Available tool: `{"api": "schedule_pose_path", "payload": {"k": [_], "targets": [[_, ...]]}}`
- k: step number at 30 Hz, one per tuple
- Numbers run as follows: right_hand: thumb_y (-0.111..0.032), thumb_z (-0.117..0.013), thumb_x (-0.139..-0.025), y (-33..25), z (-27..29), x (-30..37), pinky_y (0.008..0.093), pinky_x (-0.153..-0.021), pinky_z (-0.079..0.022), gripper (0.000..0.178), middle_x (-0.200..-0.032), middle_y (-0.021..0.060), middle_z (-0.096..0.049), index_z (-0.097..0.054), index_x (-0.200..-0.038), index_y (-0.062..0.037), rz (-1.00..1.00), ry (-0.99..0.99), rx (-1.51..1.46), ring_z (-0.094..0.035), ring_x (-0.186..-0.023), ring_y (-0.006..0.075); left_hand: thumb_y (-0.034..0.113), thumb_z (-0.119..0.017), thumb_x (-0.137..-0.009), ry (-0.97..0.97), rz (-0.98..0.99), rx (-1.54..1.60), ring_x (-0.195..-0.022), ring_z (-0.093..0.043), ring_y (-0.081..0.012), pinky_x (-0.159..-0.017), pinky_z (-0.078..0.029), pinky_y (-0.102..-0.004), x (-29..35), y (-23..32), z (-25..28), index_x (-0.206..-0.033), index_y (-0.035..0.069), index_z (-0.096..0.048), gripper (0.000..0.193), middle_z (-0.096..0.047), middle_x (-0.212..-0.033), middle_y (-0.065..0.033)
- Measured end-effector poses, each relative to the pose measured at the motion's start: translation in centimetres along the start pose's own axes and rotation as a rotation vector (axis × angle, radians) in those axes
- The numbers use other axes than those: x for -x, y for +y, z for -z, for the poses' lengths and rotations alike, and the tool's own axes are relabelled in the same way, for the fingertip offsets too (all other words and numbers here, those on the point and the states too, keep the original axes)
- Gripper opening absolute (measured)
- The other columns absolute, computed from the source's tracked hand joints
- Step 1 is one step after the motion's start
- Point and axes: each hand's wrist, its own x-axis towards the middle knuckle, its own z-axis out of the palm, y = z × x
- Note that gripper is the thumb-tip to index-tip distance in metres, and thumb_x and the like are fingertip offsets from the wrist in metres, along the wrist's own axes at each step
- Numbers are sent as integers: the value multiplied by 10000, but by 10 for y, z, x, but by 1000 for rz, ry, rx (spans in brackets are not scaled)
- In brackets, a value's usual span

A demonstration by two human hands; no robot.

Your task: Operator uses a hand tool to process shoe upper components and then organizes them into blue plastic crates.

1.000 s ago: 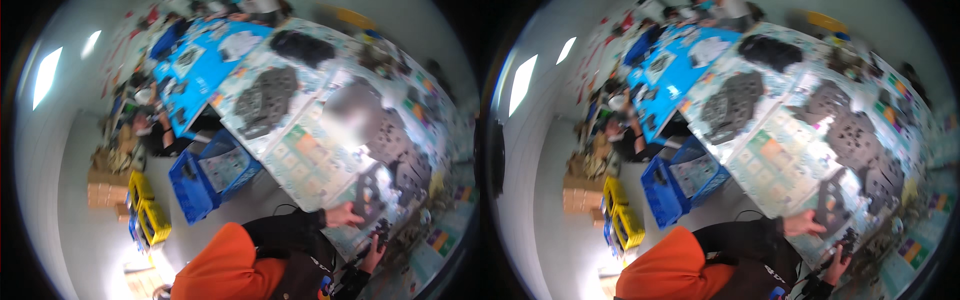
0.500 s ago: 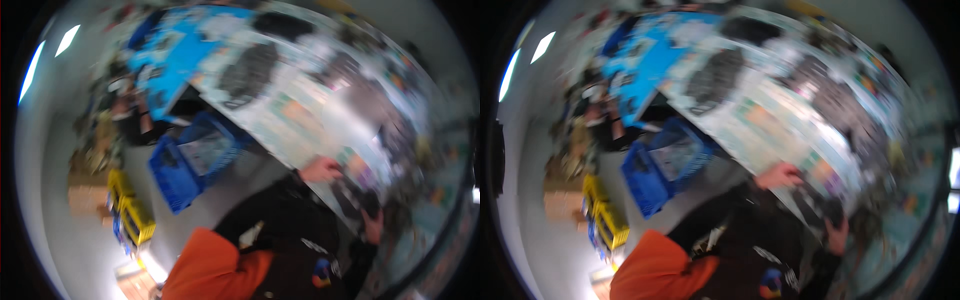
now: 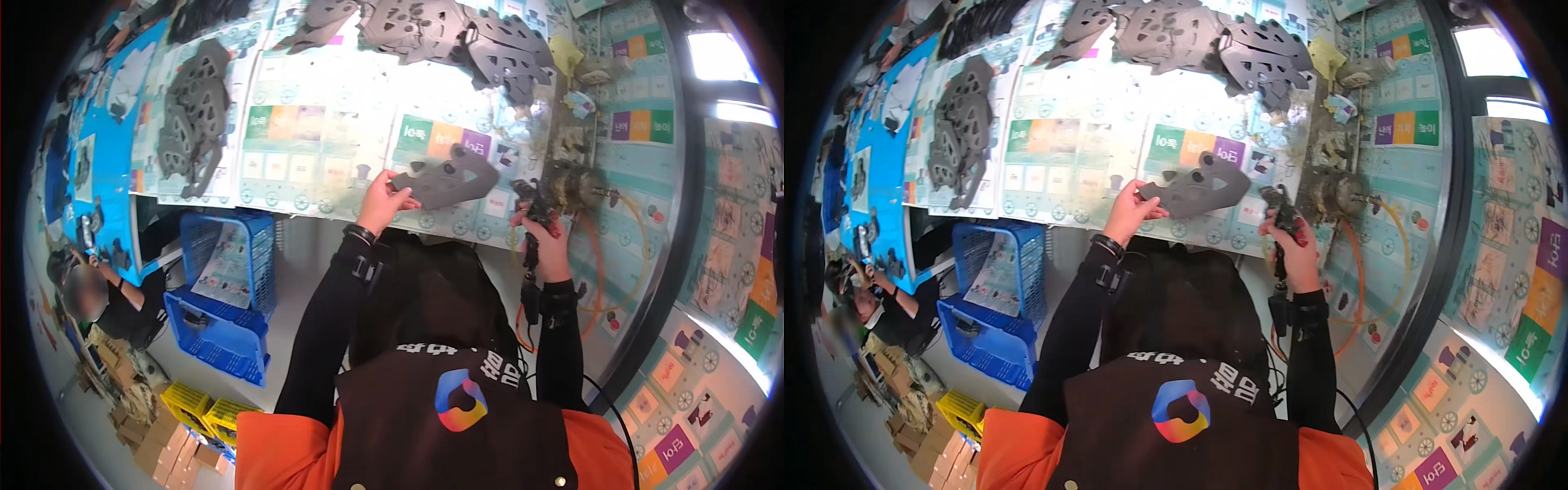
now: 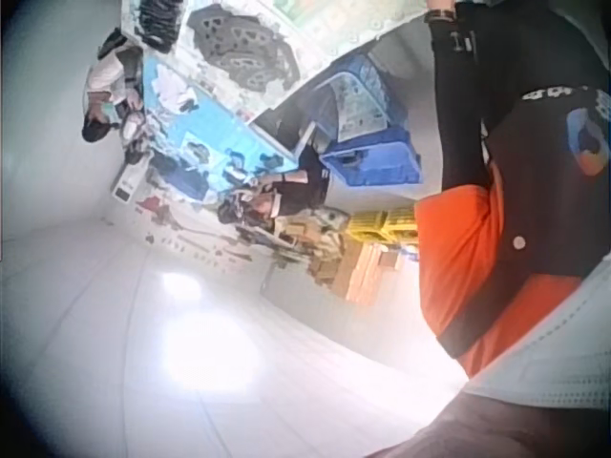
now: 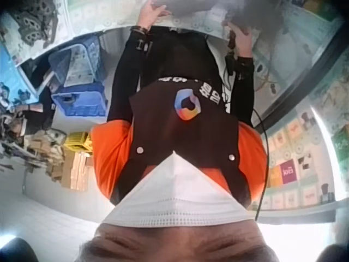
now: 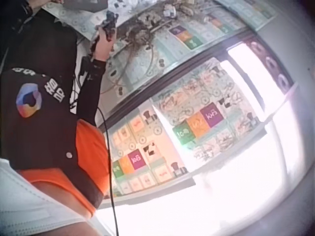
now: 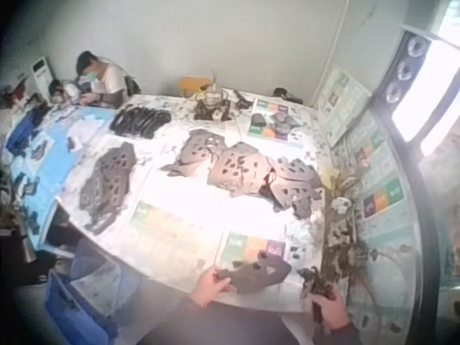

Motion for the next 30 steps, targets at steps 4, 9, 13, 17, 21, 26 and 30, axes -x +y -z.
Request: {"api": "schedule_pose_path", "payload": {"k": [4, 9, 13, 17, 21, 26, 30], "targets": [[-103, -628, -904, 6, -25, -6, 243, -505, -456, 267, -925, 55, -717, -651, -1155, -16, -136, -149, -66, -671, -870, 125, -17, -559, -980, 160, 154, -213, -835, -753, -304, -697, -627, -307, -11, -19, 3, -1212, -77, -449, 264, -659, -967, -180], [-32, -583, -860, 19, -49, -18, 232, -466, -444, 270, -878, 59, -695, -626, -1124, 7, -256, -297, 20, -659, -783, 127, -16, -520, -1000, 163, 164, -159, -862, -756, -323, -687, -626, -288, -15, -17, -11, -1219, -92, -433, 247, -654, -933, -175], [-33, -565, -834, 19, -74, -22, 228, -447, -424, 274, -846, 49, -674, -610, -1102, 1, -280, -348, 59, -651, -762, 120, -10, -500, -1013, 133, 152, -3, -866, -756, -323, -698, -622, -278, -6, -15, -7, -1256, -85, -401, 272, -665, -980, -200], [-59, -567, -825, 21, -83, -25, 232, -442, -414, 296, -835, 44, -667, -605, -1113, -5, -339, -394, 156, -639, -740, 110, 44, -548, -1006, 133, 192, -173, -815, -754, -267, -690, -610, -275, -6, -25, 8, -1249, -90, -451, 294, -695, -943, -196], [-82, -581, -827, 26, -84, -31, 235, -439, -406, 311, -832, 43, -667, -598, -1127, -4, -366, -373, 222, -630, -722, 95, 172, -642, -967, 210, 202, -676, -689, -724, -195, -626, -561, -317, -3, -6, 3, -1056, -43, -613, 235, -715, -791, -120], [-116, -593, -836, 43, -89, -38, 244, -440, -399, 294, -828, 32, -664, -613, -1114, -23, -361, -366, 267, -601, -682, 86, 252, -689, -922, 312, -68, -1064, -697, -682, -312, -635, -514, -418, -8, -23, 19, -879, 25, -653, 234, -698, -764, -140], [-128, -593, -842, 50, -97, -40, 258, -443, -398, 270, -815, 21, -656, -630, -1097, -46, -325, -319, 253, -566, -641, 85, 283, -705, -908, 327, -109, -1147, -754, -655, -383, -664, -504, -458, -8, -24, 21, -852, 39, -652, 256, -684, -766, -168]]}}
